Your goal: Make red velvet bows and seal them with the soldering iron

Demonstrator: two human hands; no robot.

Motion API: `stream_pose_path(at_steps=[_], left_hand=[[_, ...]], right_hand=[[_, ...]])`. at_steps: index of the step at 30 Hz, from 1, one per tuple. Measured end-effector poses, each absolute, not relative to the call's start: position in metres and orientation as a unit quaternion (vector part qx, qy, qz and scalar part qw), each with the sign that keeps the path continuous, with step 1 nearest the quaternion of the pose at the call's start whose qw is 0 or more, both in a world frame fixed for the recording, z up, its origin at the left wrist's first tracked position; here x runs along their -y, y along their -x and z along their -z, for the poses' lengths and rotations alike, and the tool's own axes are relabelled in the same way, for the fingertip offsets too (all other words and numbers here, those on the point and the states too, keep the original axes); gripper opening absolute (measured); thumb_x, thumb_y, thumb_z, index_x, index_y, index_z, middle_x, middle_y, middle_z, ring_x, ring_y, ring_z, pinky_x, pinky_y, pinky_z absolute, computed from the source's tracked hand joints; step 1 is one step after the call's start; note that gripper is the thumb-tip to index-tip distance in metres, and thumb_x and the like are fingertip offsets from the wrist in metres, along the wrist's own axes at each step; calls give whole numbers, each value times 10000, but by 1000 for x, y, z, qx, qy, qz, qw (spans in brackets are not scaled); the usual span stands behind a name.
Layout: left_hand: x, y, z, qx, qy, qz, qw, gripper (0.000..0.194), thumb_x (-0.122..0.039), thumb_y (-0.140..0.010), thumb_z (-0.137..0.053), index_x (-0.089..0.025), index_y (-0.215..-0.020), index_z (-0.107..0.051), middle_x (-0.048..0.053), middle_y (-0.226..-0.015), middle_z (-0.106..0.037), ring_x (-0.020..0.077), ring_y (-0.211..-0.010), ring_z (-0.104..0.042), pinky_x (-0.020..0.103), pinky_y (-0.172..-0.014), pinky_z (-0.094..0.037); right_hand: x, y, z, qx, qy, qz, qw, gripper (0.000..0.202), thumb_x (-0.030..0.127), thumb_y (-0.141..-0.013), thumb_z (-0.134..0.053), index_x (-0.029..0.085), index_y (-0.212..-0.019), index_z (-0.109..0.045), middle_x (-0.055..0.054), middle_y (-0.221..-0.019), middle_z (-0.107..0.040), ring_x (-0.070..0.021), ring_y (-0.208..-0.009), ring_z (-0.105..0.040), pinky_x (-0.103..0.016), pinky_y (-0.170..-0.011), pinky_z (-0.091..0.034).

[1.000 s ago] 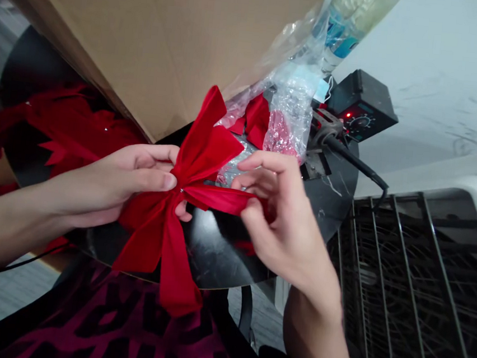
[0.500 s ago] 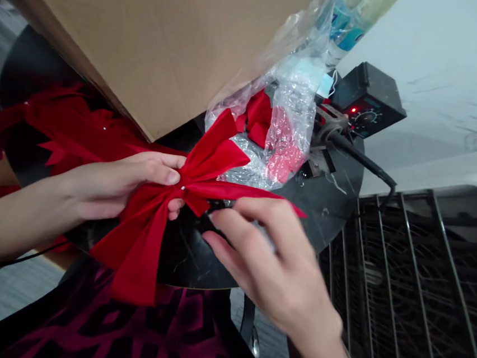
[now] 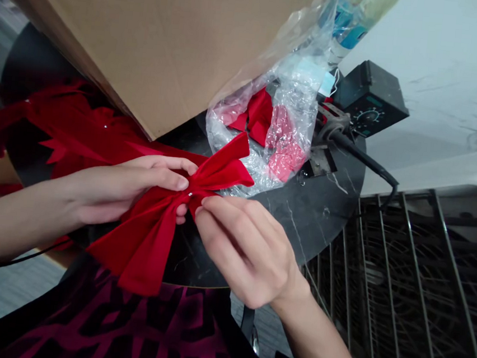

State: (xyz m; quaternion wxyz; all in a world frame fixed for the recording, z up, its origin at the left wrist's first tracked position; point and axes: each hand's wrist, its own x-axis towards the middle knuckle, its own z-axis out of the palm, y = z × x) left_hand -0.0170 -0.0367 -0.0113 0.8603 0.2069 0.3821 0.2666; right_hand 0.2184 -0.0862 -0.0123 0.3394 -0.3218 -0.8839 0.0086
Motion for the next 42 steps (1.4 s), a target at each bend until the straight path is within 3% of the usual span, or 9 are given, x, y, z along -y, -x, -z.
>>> stream_pose_path(at_steps=[4, 8, 14, 18, 22, 29, 32, 38, 42], left_hand=[[36, 16, 11, -365, -210, -292, 859, 83, -87, -918, -683, -148, -930, -629, 82, -731, -773, 164, -637, -778, 224, -638, -659], [36, 14, 15, -353, -208, -302, 861, 121, -65, -902, -686, -156, -883, -609, 57, -782, -779, 154, -653, -783, 256, -691, -680], [38, 12, 16, -358, -196, -313, 857, 90, -66, -897, -688, -134, -918, -633, 77, -753, -768, 165, -658, -784, 233, -645, -664], [40, 11, 14, -379, -204, -300, 851, 142, -30, -899, -677, -142, -864, -598, 51, -750, -756, 159, -651, -780, 239, -648, -662], [41, 10, 13, -399, -242, -287, 837, 212, -32, -901, -695, -167, -834, -546, 42, -729, -763, 167, -675, -786, 260, -686, -661], [39, 10, 17, -451, -369, -261, 770, 271, -60, -845, -756, -204, -890, -531, -14, -707, -740, 130, -674, -748, 200, -682, -589], [36, 13, 24, -451, -420, -239, 750, 325, -105, -803, -800, -224, -944, -532, -31, -720, -729, 111, -653, -713, 181, -652, -549], [32, 17, 29, -430, -498, -222, 720, 433, -163, -764, -858, -250, -1024, -522, -7, -750, -754, 167, -659, -758, 212, -605, -560], [37, 19, 24, -390, -544, -243, 702, 391, -199, -813, -833, -260, -1045, -524, -6, -771, -744, 183, -697, -778, 224, -632, -600]], right_hand=[[92, -205, 27, 828, 374, 24, 418, 421, 60, -820, -849, 173, -1200, -707, -72, -993, -781, -188, -854, -755, -304, -760, -665], [89, -194, 35, 804, 412, 21, 427, 427, 26, -840, -809, 204, -1217, -719, -93, -1110, -789, -231, -980, -784, -347, -865, -683], [84, -198, 42, 802, 368, 2, 471, 340, -27, -841, -779, 157, -1128, -778, -96, -1098, -793, -223, -961, -784, -336, -824, -686], [79, -212, 37, 860, 280, -32, 425, 378, -4, -917, -695, 135, -1267, -729, -120, -1175, -784, -266, -1100, -761, -413, -907, -680], [72, -224, 21, 908, 242, -67, 337, 347, 3, -938, -666, 86, -1272, -702, -171, -1286, -743, -272, -1195, -724, -408, -977, -658], [60, -223, 6, 952, 211, -57, 215, 251, 26, -981, -601, 49, -1226, -647, -214, -1208, -739, -280, -1093, -725, -439, -936, -635], [60, -219, 4, 955, 230, -71, 175, 221, 51, -1015, -559, 82, -1219, -639, -177, -1180, -741, -255, -1085, -721, -417, -959, -624], [55, -216, 10, 923, 306, -176, 152, 123, 205, -1070, -555, 192, -1155, -642, -107, -1275, -717, -194, -1085, -729, -340, -930, -611], [48, -217, 9, 887, 334, -275, 161, 92, 268, -1042, -641, 193, -1093, -659, -25, -1017, -760, -131, -844, -720, -257, -793, -570]])
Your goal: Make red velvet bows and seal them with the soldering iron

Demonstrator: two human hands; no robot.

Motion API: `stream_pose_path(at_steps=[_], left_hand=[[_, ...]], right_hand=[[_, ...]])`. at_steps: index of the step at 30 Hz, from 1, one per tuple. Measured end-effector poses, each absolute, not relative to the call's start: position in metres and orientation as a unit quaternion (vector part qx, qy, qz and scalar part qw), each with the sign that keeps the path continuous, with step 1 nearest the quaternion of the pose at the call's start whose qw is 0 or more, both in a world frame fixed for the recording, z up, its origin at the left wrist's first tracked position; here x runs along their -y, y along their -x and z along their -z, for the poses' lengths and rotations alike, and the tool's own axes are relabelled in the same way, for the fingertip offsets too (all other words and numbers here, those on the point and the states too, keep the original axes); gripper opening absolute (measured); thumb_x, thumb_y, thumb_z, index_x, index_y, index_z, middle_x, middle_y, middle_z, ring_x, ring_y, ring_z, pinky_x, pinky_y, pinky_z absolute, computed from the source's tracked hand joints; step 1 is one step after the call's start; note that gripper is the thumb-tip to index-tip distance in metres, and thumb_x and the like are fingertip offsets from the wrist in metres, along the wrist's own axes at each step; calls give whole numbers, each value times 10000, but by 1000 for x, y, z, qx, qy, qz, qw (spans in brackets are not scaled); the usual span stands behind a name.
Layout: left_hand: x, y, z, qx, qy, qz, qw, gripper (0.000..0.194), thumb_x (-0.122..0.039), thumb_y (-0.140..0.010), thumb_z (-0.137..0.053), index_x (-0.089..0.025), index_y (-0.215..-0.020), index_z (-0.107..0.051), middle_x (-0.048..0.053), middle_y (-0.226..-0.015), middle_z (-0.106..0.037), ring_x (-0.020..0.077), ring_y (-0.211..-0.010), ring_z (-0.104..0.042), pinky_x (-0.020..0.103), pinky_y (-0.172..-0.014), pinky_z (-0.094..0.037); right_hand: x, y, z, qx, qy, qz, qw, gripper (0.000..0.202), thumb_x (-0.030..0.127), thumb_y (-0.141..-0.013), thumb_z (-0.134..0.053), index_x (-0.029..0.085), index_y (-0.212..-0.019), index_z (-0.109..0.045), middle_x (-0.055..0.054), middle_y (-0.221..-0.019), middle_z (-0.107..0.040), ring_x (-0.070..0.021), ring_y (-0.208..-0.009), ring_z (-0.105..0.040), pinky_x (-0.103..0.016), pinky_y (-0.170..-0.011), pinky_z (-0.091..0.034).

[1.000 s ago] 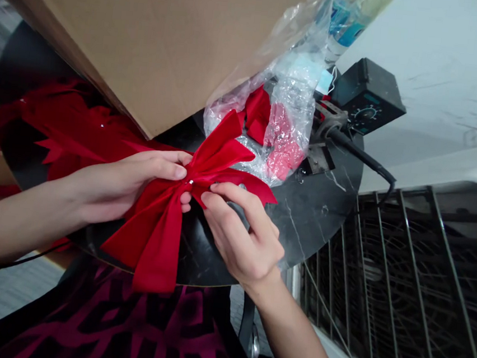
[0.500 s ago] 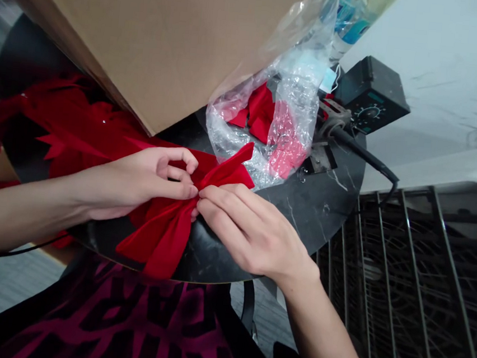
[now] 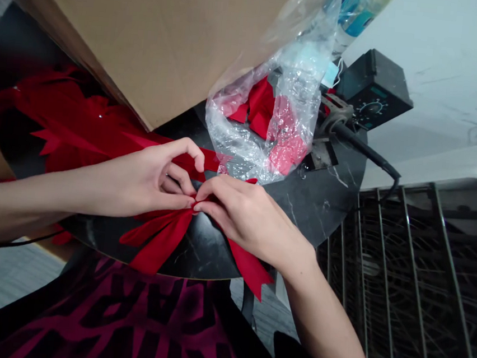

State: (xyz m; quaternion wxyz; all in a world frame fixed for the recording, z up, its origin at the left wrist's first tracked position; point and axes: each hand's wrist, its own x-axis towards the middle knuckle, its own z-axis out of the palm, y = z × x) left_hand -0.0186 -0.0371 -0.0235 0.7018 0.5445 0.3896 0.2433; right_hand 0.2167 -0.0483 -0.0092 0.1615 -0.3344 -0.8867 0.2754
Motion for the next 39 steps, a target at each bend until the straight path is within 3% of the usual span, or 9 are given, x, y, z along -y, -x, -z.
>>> stream_pose_path(at_steps=[5, 12, 16, 19, 22, 25, 30, 36, 39], left_hand=[[41, 19, 16, -365, -580, -252, 683, 427, -172, -791, -855, -270, -1097, -574, -8, -800, -757, 206, -757, -805, 236, -695, -637], [40, 21, 16, -359, -565, -275, 690, 416, -155, -757, -896, -268, -1049, -622, -22, -713, -739, 183, -642, -774, 206, -619, -625], [40, 23, 13, -366, -571, -262, 687, 376, -234, -793, -892, -260, -1053, -622, 0, -743, -762, 198, -687, -791, 236, -679, -651], [40, 22, 13, -368, -574, -255, 686, 379, -228, -776, -900, -249, -1060, -649, 10, -771, -770, 206, -694, -794, 235, -641, -642], [37, 20, 14, -375, -567, -272, 681, 363, -165, -756, -895, -234, -1034, -672, 9, -749, -769, 195, -677, -785, 222, -631, -633], [32, 20, 15, -405, -553, -280, 672, 332, -158, -755, -885, -219, -1000, -670, 18, -740, -777, 193, -684, -789, 210, -637, -624], [27, 20, 12, -440, -530, -295, 663, 351, -204, -759, -891, -223, -1026, -664, 12, -764, -785, 194, -684, -794, 206, -626, -610], [27, 18, 7, -419, -481, -309, 706, 338, -100, -745, -865, -235, -935, -620, -28, -710, -750, 147, -649, -765, 156, -587, -561], [27, 20, 5, -399, -436, -303, 747, 310, -134, -776, -870, -219, -830, -577, -18, -699, -742, 175, -714, -790, 194, -656, -601]], right_hand=[[44, -215, 0, 859, 364, -307, 185, 101, 284, -954, -774, 201, -950, -717, 44, -807, -716, -66, -583, -559, -217, -601, -453], [42, -215, -9, 831, 361, -377, 192, 45, 279, -929, -794, 236, -920, -807, 25, -840, -783, -99, -641, -655, -219, -608, -509], [44, -215, -7, 815, 397, -380, 184, 117, 289, -912, -810, 230, -1013, -818, 67, -633, -659, -61, -492, -508, -195, -489, -412], [44, -212, -5, 806, 410, -384, 185, 66, 273, -926, -791, 218, -944, -822, 74, -568, -610, -56, -465, -472, -198, -463, -367], [46, -210, -10, 804, 421, -366, 205, 44, 243, -921, -788, 226, -911, -827, 39, -701, -736, -84, -538, -592, -210, -492, -427], [59, -212, -20, 808, 452, -260, 276, 53, 220, -939, -760, 235, -963, -805, -4, -928, -807, -132, -680, -696, -254, -596, -538], [93, -209, -16, 820, 503, -88, 258, 173, 293, -942, -785, 223, -1093, -738, -13, -946, -777, -153, -757, -707, -293, -687, -563], [95, -206, 6, 818, 500, -38, 284, 169, 101, -970, -687, 236, -1070, -704, -15, -989, -774, -161, -857, -729, -299, -788, -563], [85, -220, 11, 864, 425, 24, 269, 257, 61, -937, -699, 232, -1130, -703, -47, -1053, -780, -186, -875, -726, -326, -762, -561]])
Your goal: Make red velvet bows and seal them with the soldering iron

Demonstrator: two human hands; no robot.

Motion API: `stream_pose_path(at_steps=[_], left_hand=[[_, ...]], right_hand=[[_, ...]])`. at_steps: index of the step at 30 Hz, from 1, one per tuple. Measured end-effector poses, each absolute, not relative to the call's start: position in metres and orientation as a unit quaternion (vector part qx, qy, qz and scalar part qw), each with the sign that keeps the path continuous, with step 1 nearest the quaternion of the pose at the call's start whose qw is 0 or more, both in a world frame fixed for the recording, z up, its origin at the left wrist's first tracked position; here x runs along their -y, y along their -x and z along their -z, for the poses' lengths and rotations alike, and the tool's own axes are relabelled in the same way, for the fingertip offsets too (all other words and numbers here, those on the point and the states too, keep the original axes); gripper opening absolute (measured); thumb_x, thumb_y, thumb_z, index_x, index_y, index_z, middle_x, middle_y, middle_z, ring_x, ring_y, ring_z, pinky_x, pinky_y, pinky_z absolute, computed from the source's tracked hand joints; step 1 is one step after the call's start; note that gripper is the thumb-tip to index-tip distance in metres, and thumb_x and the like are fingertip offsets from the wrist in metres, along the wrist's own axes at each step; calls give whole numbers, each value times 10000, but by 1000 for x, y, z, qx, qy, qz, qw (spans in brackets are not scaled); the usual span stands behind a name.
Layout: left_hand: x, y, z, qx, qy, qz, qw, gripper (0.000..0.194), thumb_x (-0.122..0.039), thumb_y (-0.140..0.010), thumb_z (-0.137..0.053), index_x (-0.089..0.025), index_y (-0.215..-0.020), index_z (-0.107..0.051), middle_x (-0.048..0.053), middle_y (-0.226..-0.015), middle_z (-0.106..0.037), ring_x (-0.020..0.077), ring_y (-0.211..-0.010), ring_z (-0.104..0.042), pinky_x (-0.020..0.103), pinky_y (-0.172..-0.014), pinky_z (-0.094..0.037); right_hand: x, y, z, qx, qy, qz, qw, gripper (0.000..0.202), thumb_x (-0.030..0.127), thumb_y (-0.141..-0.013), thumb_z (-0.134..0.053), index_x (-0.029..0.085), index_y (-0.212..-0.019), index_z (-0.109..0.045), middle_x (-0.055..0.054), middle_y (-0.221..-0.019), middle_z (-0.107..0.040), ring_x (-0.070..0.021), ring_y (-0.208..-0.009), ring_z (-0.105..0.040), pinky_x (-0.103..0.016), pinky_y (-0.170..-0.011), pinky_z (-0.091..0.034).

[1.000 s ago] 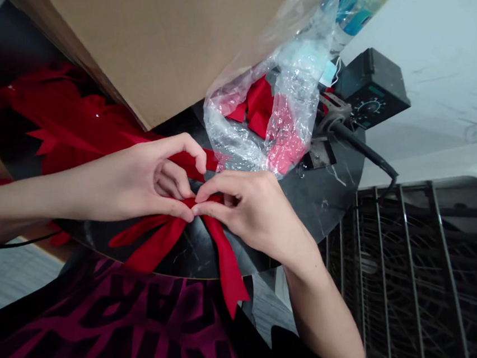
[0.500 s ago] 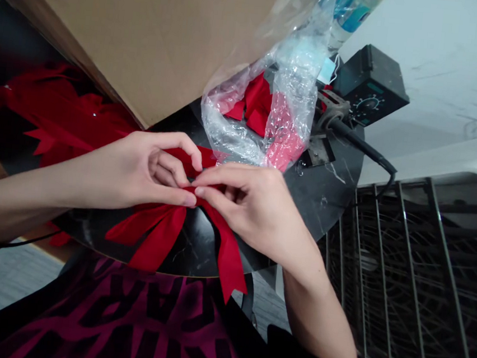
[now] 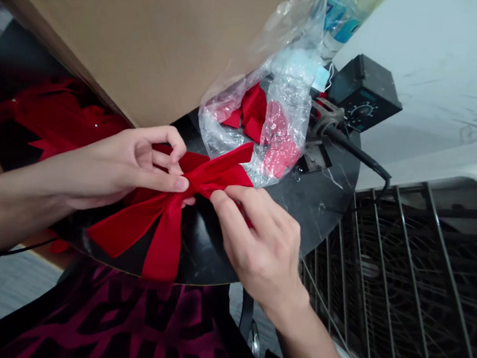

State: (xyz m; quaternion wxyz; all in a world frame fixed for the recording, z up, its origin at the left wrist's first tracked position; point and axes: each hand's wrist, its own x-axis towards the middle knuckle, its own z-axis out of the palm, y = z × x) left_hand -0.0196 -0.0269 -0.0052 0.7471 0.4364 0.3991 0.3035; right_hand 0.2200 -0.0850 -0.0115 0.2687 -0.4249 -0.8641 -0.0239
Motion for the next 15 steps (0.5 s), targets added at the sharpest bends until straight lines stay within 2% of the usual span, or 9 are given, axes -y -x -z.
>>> stream_pose_path(at_steps=[4, 9, 12, 15], left_hand=[[25, 18, 8, -390, -452, -297, 745, 193, -145, -808, -849, -194, -817, -663, 25, -800, -788, 194, -837, -805, 226, -779, -617], [23, 11, 11, -398, -508, -324, 692, 87, -159, -810, -841, -192, -873, -790, 39, -843, -795, 153, -801, -747, 192, -759, -571], [23, 7, 9, -406, -514, -329, 680, 76, -181, -799, -857, -194, -858, -811, 40, -823, -789, 159, -780, -731, 208, -748, -558], [24, 6, 10, -405, -517, -334, 676, 64, -228, -823, -860, -207, -875, -829, 34, -848, -800, 162, -826, -734, 213, -805, -556]], right_hand=[[74, -233, 17, 884, 370, 54, 282, 278, 65, -921, -733, 210, -1156, -696, -65, -1052, -783, -184, -843, -716, -338, -755, -564], [74, -226, 17, 844, 411, 28, 343, 293, 160, -877, -835, 200, -1139, -708, -71, -1018, -787, -202, -894, -753, -343, -818, -611], [72, -221, 18, 841, 415, 20, 347, 245, 115, -891, -802, 188, -1106, -710, -63, -998, -786, -190, -878, -748, -336, -835, -612], [68, -219, 20, 846, 404, 39, 345, 236, 80, -897, -775, 186, -1098, -710, -62, -993, -785, -190, -869, -741, -338, -828, -604]])
